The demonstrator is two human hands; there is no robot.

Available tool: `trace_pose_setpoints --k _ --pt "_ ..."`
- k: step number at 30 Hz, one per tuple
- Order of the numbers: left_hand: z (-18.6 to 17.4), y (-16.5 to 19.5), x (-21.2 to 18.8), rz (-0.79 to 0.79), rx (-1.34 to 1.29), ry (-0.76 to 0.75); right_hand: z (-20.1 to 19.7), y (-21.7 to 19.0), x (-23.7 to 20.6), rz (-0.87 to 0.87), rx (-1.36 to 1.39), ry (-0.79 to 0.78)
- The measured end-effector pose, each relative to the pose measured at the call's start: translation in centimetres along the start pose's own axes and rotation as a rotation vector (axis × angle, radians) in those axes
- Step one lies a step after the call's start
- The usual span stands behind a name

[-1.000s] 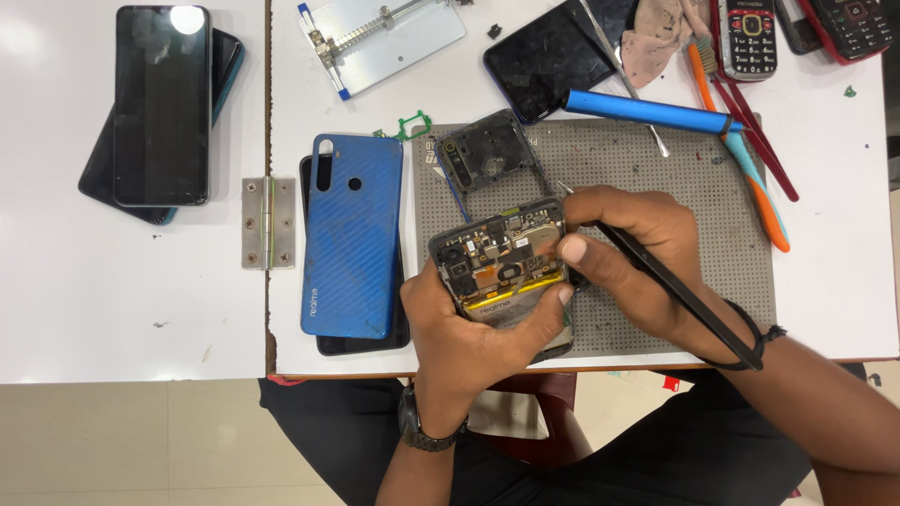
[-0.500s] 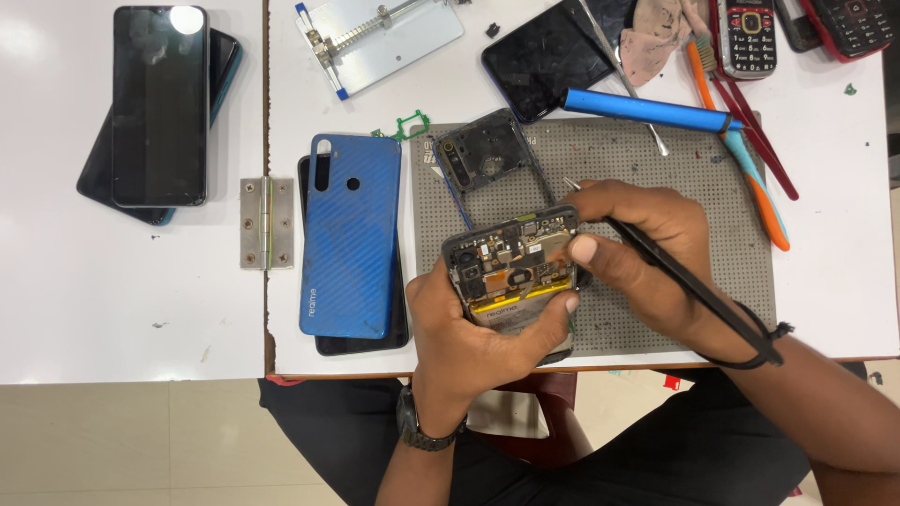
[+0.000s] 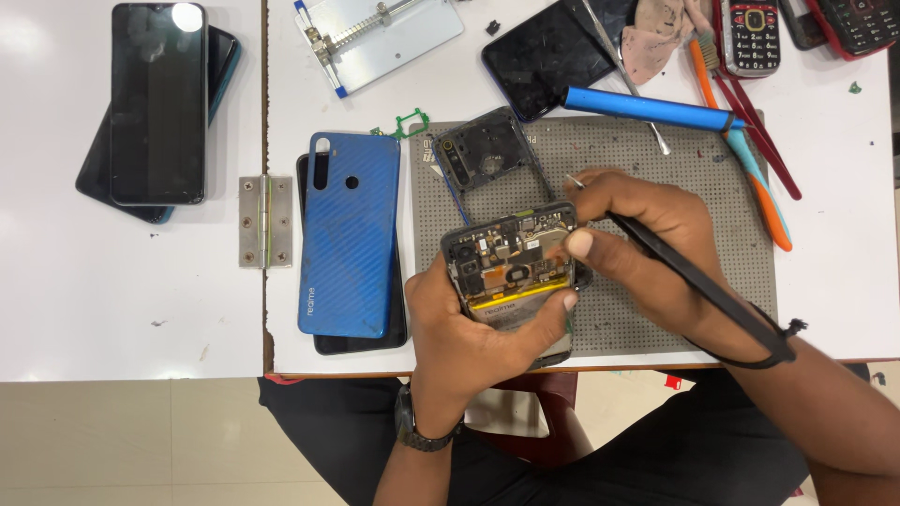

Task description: The person sits at a repair bench and opens the back cover of a smartphone, then works on the internal components, using a black pry tool to lift and detach the battery and other parts. They handle the phone frame, battery, and back cover, setting parts on the work mat as they go.

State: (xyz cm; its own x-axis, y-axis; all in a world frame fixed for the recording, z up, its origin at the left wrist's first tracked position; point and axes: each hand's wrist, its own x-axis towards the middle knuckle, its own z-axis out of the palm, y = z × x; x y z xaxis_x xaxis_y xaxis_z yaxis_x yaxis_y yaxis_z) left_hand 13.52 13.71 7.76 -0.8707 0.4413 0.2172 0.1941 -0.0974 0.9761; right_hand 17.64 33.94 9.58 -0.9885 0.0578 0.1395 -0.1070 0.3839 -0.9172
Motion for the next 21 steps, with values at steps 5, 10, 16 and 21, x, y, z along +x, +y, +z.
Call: trace_pose_setpoints --k 5,10,16,21 --pt "0.06 -0.17 -0.03 0.002 -0.022 0.013 -0.32 -0.54 -0.19 0.106 0.212 -0.072" --pt "0.01 -0.13 -0.06 -0.009 -0.034 0.015 -0.56 -0.48 -0.13 0.067 0.242 -0.064" --pt "-0.12 0.01 0.01 -0.005 -0.009 0.008 -0.38 -0.50 -0.28 0.079 0.168 -0.043" --pt "-0.27 0.15 0.14 -0.008 -0.013 -0.029 -0.06 -0.38 -0.21 0.002 0.030 -0.003"
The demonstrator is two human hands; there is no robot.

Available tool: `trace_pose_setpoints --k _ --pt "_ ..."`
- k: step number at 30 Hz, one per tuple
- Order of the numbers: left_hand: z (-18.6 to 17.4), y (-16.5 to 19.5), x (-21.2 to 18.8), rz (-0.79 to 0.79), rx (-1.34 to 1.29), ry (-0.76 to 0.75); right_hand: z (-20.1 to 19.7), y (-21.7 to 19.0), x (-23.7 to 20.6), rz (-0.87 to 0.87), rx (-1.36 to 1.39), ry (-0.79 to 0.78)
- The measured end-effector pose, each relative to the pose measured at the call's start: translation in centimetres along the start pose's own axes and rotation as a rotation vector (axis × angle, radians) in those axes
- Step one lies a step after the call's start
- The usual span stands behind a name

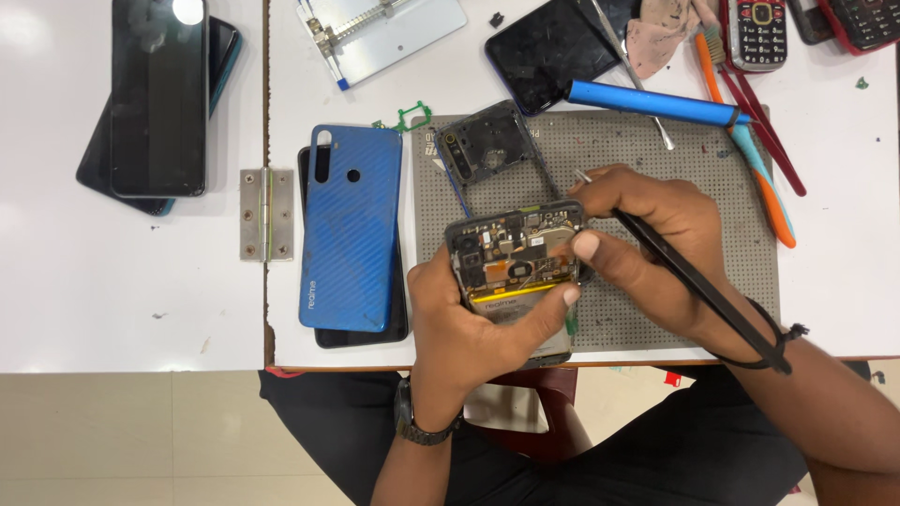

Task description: The person sits at a repair bench and opens the back cover of a smartphone, then works on the internal components, using a black pry tool to lift and detach the battery and other parts. They handle the phone frame, battery, and back cover, setting parts on the work mat as they go.

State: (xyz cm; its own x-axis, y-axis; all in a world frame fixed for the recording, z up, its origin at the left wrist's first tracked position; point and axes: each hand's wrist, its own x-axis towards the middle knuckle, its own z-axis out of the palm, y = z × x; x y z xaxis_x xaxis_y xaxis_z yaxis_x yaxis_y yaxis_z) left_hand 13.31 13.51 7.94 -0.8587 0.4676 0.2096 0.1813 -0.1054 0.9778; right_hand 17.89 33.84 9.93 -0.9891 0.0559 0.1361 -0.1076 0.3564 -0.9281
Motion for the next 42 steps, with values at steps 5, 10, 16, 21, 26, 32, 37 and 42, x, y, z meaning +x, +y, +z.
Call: trace_pose_setpoints --k 5,10,16,21,26,32,37,42 --pt "0.1 0.2 0.4 -0.091 -0.062 0.028 0.0 0.1 -0.2 -0.106 -0.112 0.010" --pt "0.2 0.5 0.5 -0.074 -0.085 0.101 0.3 0.3 -0.2 -0.156 -0.180 0.019" --pt "0.1 1.0 0.4 -0.072 -0.084 0.100 0.1 -0.1 -0.6 -0.112 -0.018 -0.002" --pt "0.2 1.7 -0.3 -0.029 0.030 0.109 -0.2 -0.6 -0.5 -0.155 0.020 -0.015" --pt "0.2 2.9 -1.1 0.032 0.128 0.142 -0.3 -1.1 -0.4 -0.184 0.036 -0.066" --pt "0.1 4.0 -1.6 0.138 0.253 0.168 -0.5 -1.4 -0.3 -0.258 -0.024 -0.086" --pt "0.4 4.8 -2.2 0.163 0.354 0.170 -0.4 -1.6 -0.7 -0.265 -0.031 -0.066" --pt "0.3 5.1 -2.3 0.154 0.388 0.156 -0.3 -1.6 -0.6 -0.261 -0.026 -0.082"
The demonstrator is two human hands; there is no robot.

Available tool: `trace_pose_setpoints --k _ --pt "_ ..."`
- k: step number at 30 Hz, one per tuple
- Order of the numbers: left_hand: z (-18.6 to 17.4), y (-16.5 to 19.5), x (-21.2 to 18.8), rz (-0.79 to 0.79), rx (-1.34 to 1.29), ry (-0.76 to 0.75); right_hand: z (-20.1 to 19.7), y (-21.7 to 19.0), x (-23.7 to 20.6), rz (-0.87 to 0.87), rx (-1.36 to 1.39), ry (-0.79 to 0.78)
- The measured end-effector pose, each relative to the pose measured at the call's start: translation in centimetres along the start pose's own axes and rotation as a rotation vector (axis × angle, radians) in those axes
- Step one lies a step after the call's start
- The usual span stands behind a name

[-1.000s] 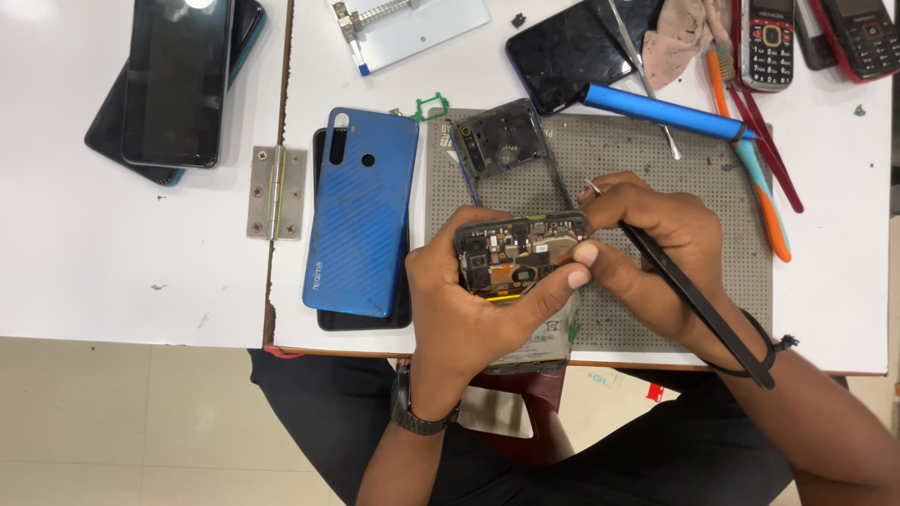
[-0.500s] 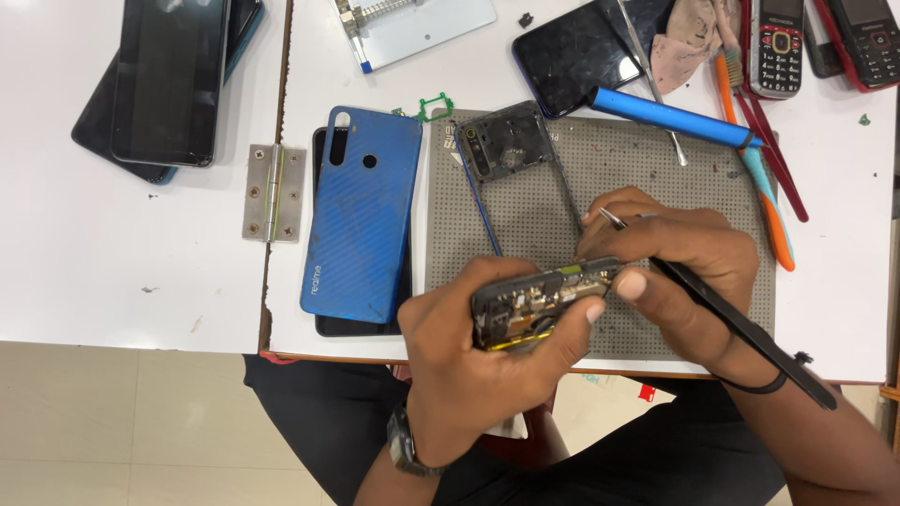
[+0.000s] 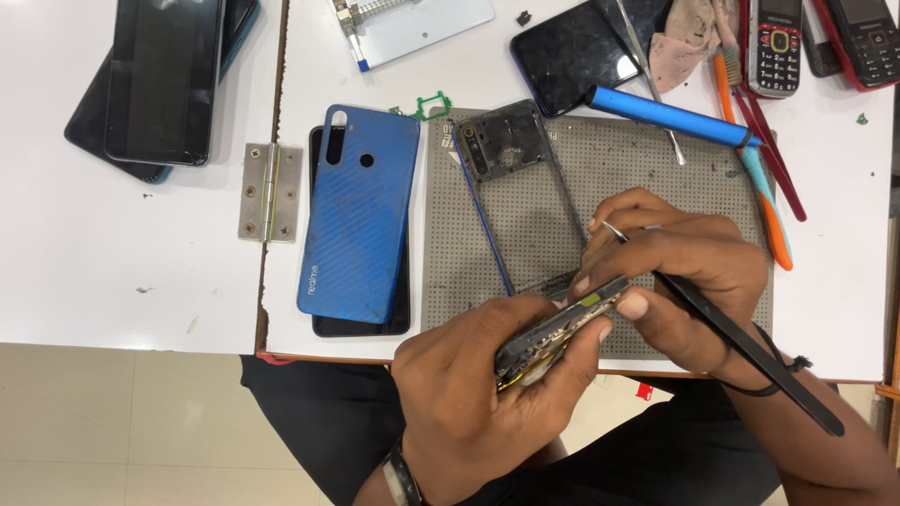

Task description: The person sits at a repair bench and opens the back cover of a smartphone, then works on the internal components, using a black pry tool to lift and detach the battery and other parts. They handle the phone frame, battery, and back cover, setting parts on the work mat as they go.

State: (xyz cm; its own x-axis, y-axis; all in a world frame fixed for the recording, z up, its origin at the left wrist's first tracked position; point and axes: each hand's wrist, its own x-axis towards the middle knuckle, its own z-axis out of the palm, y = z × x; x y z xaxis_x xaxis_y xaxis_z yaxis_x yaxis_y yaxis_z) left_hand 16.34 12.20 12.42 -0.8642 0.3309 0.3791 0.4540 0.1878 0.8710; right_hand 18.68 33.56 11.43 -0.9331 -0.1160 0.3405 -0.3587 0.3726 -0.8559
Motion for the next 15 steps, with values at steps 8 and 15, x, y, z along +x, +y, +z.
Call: trace_pose_setpoints --k 8,15 --pt "0.10 0.26 -0.08 -0.004 0.021 0.008 -0.03 -0.06 0.26 -0.016 -0.007 -0.004" --pt "0.03 0.34 -0.08 -0.002 0.044 -0.004 0.25 -0.62 0.85 -0.027 -0.020 0.012"
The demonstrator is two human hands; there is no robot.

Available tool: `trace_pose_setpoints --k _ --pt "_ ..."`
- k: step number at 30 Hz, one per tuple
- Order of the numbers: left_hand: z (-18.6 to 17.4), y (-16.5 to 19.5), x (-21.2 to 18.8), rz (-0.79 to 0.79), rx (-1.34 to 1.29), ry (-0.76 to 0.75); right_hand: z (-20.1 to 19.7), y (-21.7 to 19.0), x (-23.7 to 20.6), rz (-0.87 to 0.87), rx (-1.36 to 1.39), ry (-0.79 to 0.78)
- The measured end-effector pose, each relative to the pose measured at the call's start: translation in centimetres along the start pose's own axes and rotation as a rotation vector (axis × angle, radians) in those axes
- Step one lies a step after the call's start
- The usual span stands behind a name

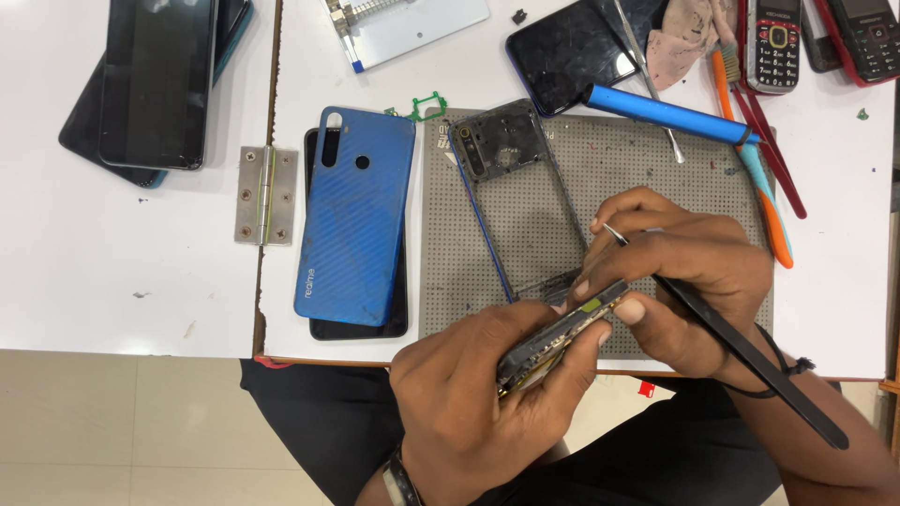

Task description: The person sits at a repair bench and opens the back cover of a smartphone, then works on the internal components, using a black pry tool to lift and detach the battery and other parts. They handle the phone frame, battery, and back cover, setting parts on the work mat as they go.

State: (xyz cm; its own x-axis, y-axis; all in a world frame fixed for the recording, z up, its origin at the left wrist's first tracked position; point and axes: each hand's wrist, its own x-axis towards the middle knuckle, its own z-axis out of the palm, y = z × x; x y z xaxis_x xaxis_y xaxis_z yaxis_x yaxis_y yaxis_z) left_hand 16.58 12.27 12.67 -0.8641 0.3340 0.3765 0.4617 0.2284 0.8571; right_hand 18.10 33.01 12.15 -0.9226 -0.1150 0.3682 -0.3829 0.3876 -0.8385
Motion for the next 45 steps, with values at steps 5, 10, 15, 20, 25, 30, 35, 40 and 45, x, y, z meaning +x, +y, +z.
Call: trace_pose_setpoints --k 5,10,15,20,25,30,35,40,45 --pt "0.3 0.9 -0.5 0.030 0.051 0.017 0.0 -1.4 0.1 0.044 -0.018 0.042" --pt "0.2 1.3 -0.8 0.087 0.110 -0.011 -0.3 -1.9 0.0 0.009 -0.044 0.031" --pt "0.3 1.4 -0.8 0.101 0.142 -0.006 -0.6 -1.5 -0.2 -0.023 -0.056 0.026" --pt "0.2 1.4 -1.0 0.101 0.123 -0.022 -0.8 -1.2 -0.3 -0.046 -0.048 0.018" --pt "0.2 1.3 -1.2 0.105 0.127 -0.024 -0.9 -1.2 -0.3 -0.049 -0.062 0.008" --pt "0.0 1.3 -1.1 0.137 0.143 -0.020 -0.8 -1.3 -0.3 -0.055 -0.091 0.020" --pt "0.1 1.3 -0.8 0.104 0.157 0.000 -0.6 -1.1 -0.2 -0.049 -0.139 0.014" --pt "-0.3 1.5 -0.9 0.066 0.133 -0.020 -0.1 -0.9 0.2 -0.183 -0.189 0.058" --pt "-0.3 1.4 -0.9 0.085 0.140 -0.011 -0.9 -1.6 0.3 -0.195 -0.296 -0.054"
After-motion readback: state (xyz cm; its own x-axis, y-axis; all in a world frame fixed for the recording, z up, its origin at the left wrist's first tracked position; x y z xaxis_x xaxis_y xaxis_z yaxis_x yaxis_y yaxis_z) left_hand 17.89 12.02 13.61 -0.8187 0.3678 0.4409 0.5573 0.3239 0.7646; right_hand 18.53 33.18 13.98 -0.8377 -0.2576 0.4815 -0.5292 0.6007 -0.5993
